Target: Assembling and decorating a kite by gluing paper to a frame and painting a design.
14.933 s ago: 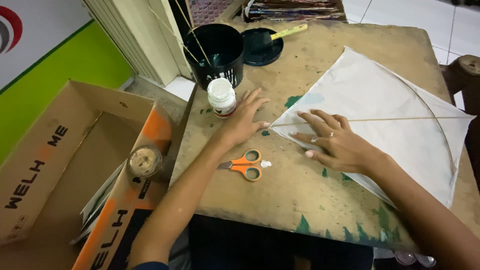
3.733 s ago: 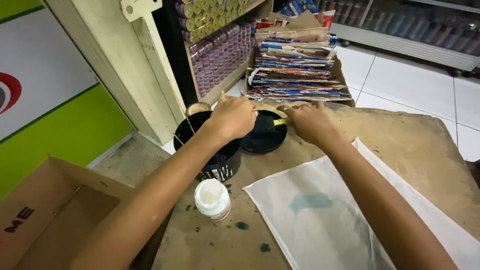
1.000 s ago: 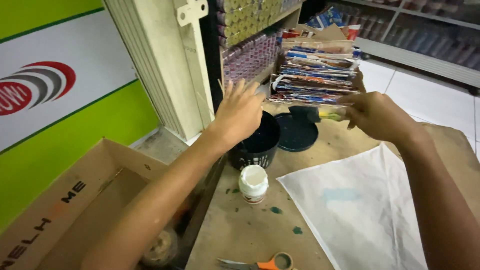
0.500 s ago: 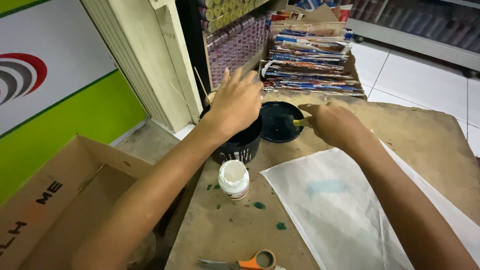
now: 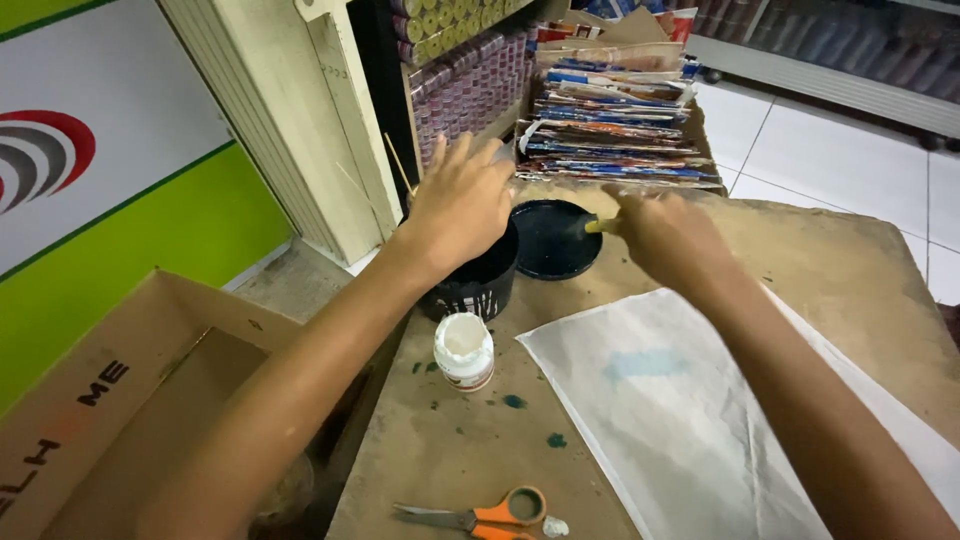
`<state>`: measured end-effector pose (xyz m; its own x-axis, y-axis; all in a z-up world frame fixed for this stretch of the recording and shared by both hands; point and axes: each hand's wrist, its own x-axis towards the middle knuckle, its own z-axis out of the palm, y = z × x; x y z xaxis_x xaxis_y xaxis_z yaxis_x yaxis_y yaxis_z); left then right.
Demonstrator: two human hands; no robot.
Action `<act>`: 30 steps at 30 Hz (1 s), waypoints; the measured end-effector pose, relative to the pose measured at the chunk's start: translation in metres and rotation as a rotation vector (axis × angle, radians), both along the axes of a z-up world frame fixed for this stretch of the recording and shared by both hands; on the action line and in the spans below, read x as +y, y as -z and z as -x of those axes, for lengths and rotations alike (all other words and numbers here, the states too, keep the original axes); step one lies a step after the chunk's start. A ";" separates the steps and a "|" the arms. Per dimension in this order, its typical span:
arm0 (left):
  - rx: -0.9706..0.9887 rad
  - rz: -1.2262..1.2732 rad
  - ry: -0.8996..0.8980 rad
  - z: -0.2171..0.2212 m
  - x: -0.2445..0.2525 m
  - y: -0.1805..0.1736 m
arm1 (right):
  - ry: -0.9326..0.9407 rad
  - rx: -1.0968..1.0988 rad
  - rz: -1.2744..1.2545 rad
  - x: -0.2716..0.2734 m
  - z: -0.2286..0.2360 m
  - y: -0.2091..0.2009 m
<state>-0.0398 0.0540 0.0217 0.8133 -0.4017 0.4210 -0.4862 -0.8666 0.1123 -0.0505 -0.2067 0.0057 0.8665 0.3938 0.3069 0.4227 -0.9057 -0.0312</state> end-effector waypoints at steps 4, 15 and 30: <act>0.003 0.000 0.001 0.003 -0.002 0.000 | -0.017 -0.231 0.153 -0.011 -0.023 0.041; -0.051 -0.012 0.011 0.009 -0.003 0.000 | 0.041 -0.002 0.226 -0.017 -0.034 0.044; -0.116 0.049 0.124 0.035 -0.017 0.007 | 0.073 0.340 -0.837 -0.039 0.023 0.003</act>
<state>-0.0752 0.0366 0.0144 0.7035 -0.4725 0.5309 -0.6013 -0.7939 0.0902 -0.0739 -0.2455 0.0029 0.9767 0.0979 0.1909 0.2128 -0.5548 -0.8043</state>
